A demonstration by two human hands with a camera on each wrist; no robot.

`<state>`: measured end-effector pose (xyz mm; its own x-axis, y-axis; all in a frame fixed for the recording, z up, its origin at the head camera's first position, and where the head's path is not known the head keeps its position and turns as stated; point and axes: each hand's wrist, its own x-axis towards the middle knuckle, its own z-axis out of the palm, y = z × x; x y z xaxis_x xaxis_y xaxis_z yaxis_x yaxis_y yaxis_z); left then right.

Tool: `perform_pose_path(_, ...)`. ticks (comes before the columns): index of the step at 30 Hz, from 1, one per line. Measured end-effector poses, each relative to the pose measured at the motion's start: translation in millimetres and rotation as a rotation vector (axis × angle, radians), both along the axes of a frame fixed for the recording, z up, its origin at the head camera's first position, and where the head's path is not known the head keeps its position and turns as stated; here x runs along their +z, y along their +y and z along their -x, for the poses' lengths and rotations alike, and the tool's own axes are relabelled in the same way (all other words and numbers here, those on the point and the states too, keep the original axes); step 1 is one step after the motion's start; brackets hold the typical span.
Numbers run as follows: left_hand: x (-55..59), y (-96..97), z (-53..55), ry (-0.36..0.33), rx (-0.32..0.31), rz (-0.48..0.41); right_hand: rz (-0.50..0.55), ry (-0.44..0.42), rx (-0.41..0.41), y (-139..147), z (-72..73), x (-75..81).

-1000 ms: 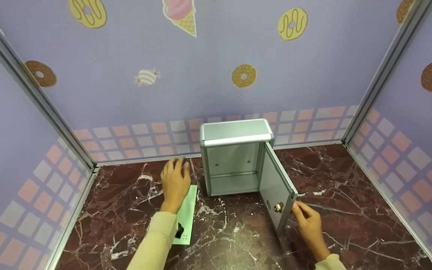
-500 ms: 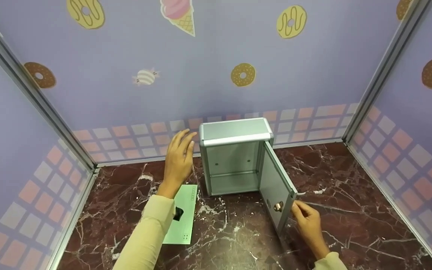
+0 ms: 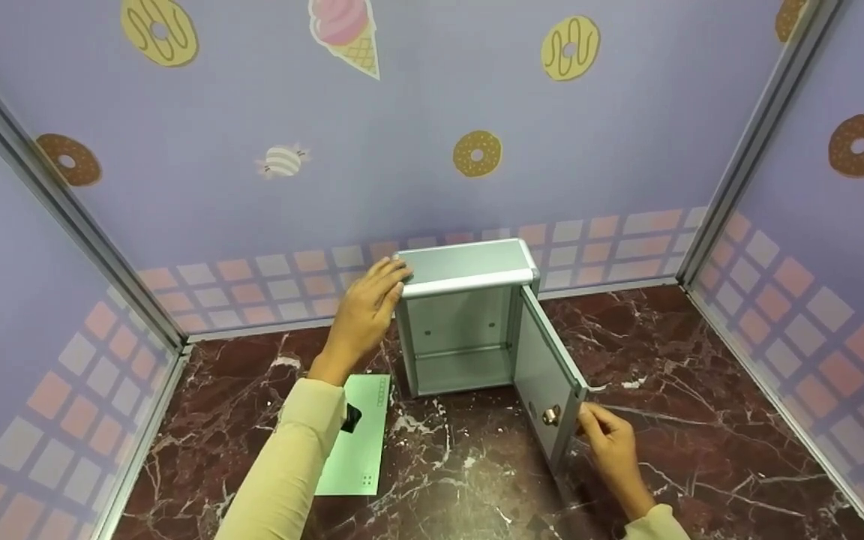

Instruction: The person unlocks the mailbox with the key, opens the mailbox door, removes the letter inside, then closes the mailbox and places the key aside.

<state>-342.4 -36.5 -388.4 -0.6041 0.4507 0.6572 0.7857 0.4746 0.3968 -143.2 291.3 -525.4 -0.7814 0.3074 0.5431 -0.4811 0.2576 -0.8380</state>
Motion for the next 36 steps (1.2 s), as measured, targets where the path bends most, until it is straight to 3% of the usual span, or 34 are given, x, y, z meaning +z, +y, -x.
perform_pose_path(6,-1.2,0.1,-0.3,0.001,-0.011,-0.018,0.044,0.004,0.037,6,8.9,-19.5)
perform_pose_path(14,1.0,0.2,-3.0,-0.025,-0.029,-0.048,0.205,0.007,0.198,0,10.9,-22.0)
perform_pose_path(19,2.3,1.0,-5.8,-0.064,-0.030,-0.054,0.245,-0.032,0.241,-10,11.0,-23.2)
perform_pose_path(24,2.7,0.4,-7.6,-0.109,-0.018,-0.045,0.264,-0.042,0.335,-25,12.7,-22.3)
perform_pose_path(29,6.9,0.7,-9.2,-0.176,-0.008,-0.022,0.218,-0.004,0.435,-41,16.2,-20.4)
perform_pose_path(36,7.9,-2.9,-11.4,-0.209,0.012,-0.007,0.223,-0.082,0.422,-66,19.7,-19.1)
